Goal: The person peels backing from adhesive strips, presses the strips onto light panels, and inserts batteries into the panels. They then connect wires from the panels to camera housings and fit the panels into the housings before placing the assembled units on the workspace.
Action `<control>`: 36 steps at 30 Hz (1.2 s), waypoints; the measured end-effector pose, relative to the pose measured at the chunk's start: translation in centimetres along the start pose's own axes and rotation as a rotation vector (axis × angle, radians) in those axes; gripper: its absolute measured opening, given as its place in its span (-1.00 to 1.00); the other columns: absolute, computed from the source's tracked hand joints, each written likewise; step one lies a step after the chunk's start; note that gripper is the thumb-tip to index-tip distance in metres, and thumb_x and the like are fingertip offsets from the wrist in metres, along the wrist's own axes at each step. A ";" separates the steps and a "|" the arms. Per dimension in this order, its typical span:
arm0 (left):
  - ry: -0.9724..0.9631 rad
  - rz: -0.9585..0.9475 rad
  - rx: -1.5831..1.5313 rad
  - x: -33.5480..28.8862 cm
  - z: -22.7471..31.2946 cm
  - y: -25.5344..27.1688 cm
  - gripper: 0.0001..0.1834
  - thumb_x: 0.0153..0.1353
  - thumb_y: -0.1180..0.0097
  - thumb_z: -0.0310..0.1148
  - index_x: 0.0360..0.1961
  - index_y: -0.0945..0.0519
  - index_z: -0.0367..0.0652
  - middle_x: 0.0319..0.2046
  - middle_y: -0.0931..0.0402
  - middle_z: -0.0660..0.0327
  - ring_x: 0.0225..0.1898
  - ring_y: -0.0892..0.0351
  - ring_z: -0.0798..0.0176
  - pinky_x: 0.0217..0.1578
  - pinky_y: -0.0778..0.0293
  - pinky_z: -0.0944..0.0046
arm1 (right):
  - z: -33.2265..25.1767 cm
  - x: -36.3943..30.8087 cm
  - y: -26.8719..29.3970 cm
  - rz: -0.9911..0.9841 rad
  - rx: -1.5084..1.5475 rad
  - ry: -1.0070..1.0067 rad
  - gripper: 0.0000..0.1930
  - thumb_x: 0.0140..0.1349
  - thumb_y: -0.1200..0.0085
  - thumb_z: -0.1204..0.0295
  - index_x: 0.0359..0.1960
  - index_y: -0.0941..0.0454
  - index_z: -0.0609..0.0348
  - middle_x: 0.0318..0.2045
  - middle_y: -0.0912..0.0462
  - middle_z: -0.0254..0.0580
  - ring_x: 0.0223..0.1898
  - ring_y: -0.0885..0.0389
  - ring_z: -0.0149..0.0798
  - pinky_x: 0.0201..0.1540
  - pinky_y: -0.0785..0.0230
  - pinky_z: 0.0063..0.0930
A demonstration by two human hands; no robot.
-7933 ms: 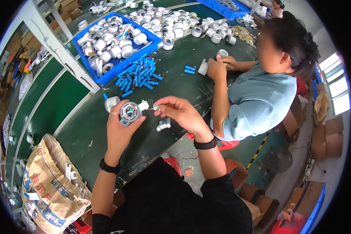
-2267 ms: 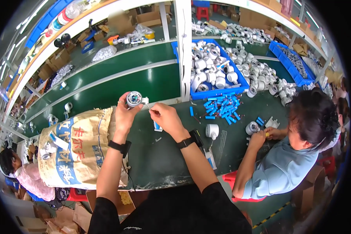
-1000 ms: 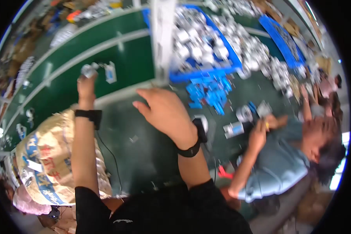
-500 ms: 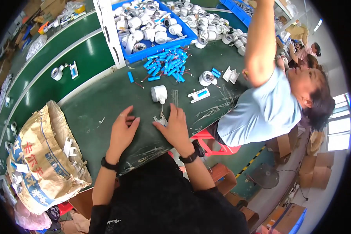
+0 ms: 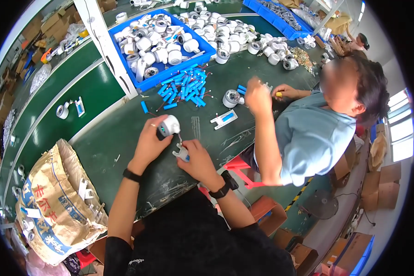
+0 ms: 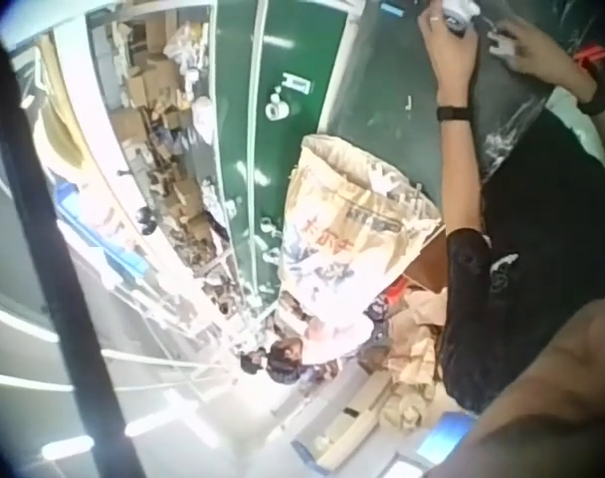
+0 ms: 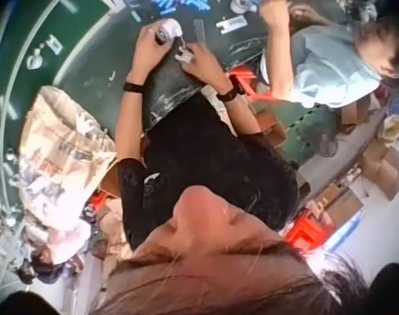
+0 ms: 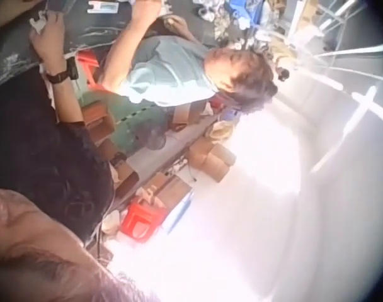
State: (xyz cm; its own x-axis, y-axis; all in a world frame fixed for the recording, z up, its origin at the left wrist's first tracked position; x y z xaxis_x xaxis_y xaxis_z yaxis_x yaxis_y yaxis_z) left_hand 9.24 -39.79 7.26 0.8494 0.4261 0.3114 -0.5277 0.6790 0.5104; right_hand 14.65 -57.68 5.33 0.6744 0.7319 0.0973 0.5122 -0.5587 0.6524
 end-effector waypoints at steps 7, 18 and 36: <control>0.328 0.124 -0.237 -4.8 -1.2 5.2 -0.27 0.08 -0.38 -0.65 0.27 -0.32 -0.21 0.16 -0.45 0.04 0.22 -0.54 0.09 0.23 -0.51 0.13 | -4.4 1.2 0.5 -0.098 0.214 0.112 -0.50 0.07 -0.39 0.46 0.08 -0.54 0.19 -0.05 -0.54 -0.05 -0.08 -0.63 -0.03 0.00 -0.51 -0.29; 0.229 0.388 -0.582 -10.9 -2.8 8.9 -0.14 0.01 -0.23 -0.87 0.37 -0.32 -0.12 0.30 -0.17 0.22 0.36 -0.30 0.15 0.37 -0.33 0.13 | -11.4 0.9 -0.5 0.072 0.034 0.384 -0.43 0.03 -0.42 0.48 0.14 -0.57 0.12 -0.10 -0.52 -0.12 -0.18 -0.62 -0.09 -0.21 -0.54 -0.30; 0.192 0.378 0.110 -11.0 1.8 13.2 -0.27 0.00 -0.41 -0.63 0.23 -0.39 -0.17 0.17 -0.41 -0.02 0.13 -0.52 -0.07 0.02 -0.56 0.11 | -9.5 1.5 -5.2 -0.218 0.421 0.206 -0.65 0.19 -0.32 0.52 0.04 -0.65 0.11 -0.06 -0.57 -0.17 -0.07 -0.63 -0.19 -0.02 -0.49 -0.39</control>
Point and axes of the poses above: each hand's wrist, its own x-axis towards the middle knuckle, its own y-axis out of the back of the hand, z = x × y, the point moved 6 cm from there along x, towards the middle knuckle
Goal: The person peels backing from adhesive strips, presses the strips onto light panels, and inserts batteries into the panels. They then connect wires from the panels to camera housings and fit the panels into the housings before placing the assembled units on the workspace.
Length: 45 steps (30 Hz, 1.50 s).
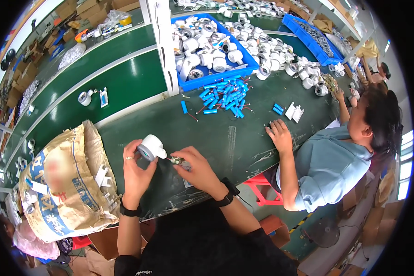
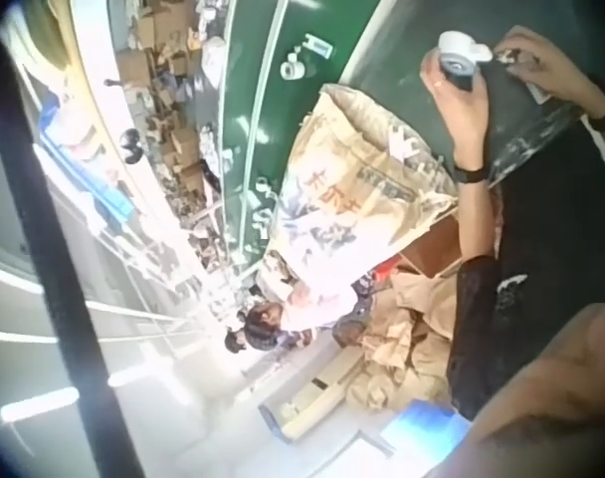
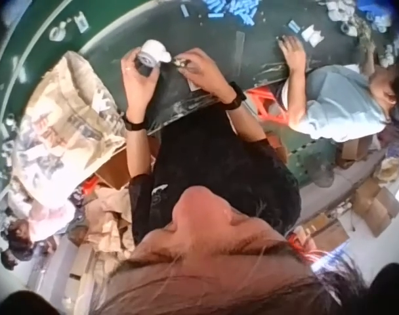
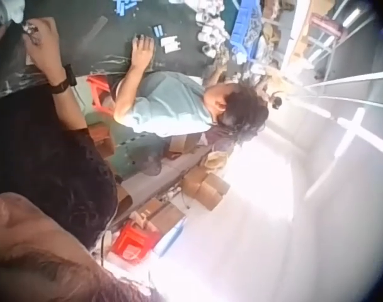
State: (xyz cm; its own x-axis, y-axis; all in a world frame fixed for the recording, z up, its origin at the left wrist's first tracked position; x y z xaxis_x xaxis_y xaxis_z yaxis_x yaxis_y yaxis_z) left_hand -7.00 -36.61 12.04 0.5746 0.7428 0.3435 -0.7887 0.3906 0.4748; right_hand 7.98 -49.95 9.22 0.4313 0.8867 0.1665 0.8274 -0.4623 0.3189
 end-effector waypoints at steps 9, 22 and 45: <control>-0.013 0.064 0.030 -0.3 0.0 1.1 -0.24 -0.02 -0.43 -0.65 0.24 -0.40 -0.12 0.21 -0.39 0.02 0.19 -0.51 -0.03 0.04 -0.60 0.12 | -0.9 -0.1 -0.5 0.093 0.003 0.068 -0.64 0.13 -0.43 0.50 -0.02 -0.65 0.14 -0.14 -0.65 -0.20 -0.17 -0.66 -0.22 -0.08 -0.51 -0.41; -0.005 0.009 0.041 -0.9 0.2 2.3 -0.18 0.00 -0.43 -0.64 0.34 -0.43 -0.04 0.22 -0.34 0.10 0.24 -0.49 0.09 0.06 -0.64 0.19 | -1.2 0.3 0.1 0.204 -0.036 0.235 -0.67 0.09 -0.42 0.62 -0.11 -0.63 0.18 -0.16 -0.68 -0.16 -0.21 -0.69 -0.26 -0.16 -0.55 -0.46; 0.026 -0.005 0.074 -0.5 0.7 3.5 -0.29 -0.01 -0.44 -0.57 0.24 -0.49 -0.10 0.15 -0.44 0.08 0.09 -0.58 0.06 0.00 -0.60 0.17 | -1.2 0.4 -1.8 0.091 -0.094 0.299 -0.76 0.12 -0.39 0.58 -0.20 -0.61 0.16 -0.20 -0.69 -0.16 -0.30 -0.74 -0.17 -0.29 -0.61 -0.41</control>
State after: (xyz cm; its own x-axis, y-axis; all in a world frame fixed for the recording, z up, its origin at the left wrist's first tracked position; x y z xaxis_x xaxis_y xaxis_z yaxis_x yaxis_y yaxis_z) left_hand -9.87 -35.97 14.07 0.5717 0.7551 0.3207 -0.7672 0.3536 0.5351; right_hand 6.19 -48.78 9.85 0.3656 0.8089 0.4604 0.7476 -0.5499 0.3725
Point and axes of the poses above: each hand's wrist, its own x-axis towards the middle knuckle, its own y-axis out of the back of the hand, z = x × y, the point moved 6 cm from there along x, towards the middle knuckle
